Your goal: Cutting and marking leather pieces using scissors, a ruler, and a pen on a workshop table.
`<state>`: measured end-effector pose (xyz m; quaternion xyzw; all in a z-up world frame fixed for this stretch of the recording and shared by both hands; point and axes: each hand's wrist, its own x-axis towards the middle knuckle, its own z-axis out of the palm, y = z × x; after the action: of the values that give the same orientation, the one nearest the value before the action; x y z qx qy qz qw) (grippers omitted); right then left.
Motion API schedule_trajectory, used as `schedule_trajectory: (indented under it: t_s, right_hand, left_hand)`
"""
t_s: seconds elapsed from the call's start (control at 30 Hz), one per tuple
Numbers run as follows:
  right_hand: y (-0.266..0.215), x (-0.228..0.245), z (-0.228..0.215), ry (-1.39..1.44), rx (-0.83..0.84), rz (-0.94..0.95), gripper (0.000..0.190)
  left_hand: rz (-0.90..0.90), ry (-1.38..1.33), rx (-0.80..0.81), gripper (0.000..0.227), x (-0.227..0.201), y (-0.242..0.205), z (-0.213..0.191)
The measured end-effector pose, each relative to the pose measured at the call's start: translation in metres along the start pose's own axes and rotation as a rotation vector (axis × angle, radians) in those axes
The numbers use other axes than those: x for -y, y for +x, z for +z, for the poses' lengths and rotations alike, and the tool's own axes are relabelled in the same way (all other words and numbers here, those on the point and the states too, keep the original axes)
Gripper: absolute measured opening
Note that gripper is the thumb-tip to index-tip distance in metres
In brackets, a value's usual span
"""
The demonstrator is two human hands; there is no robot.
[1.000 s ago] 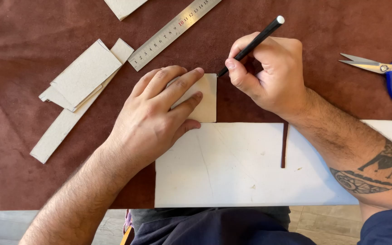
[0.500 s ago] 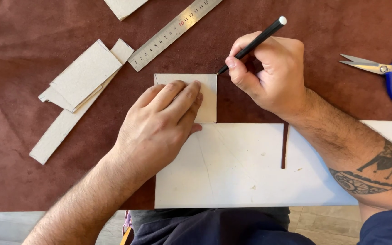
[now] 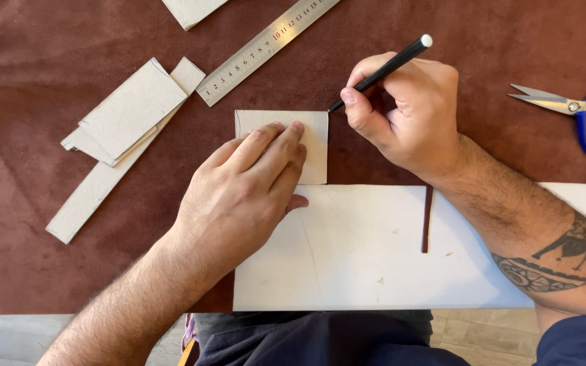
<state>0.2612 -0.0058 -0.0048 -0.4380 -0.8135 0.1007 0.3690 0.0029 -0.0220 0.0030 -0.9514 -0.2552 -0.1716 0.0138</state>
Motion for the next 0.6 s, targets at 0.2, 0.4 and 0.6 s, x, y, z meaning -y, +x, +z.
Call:
schedule_trajectory:
  t_s: [0.2,0.4,0.6]
  right_hand:
    - [0.0,-0.001,0.0,-0.003,-0.001,-0.002,0.018]
    - [0.001,0.0,0.0,-0.001,0.008,-0.009,0.017]
    - [0.006,0.006,0.003,0.064,0.038,0.014,0.018]
  left_hand:
    - [0.002,0.016,0.005,0.056,0.0,-0.001,0.002]
    - [0.0,0.021,0.007,0.058,-0.002,-0.003,0.004]
    - [-0.026,0.11,0.06,0.071,-0.014,-0.006,0.013]
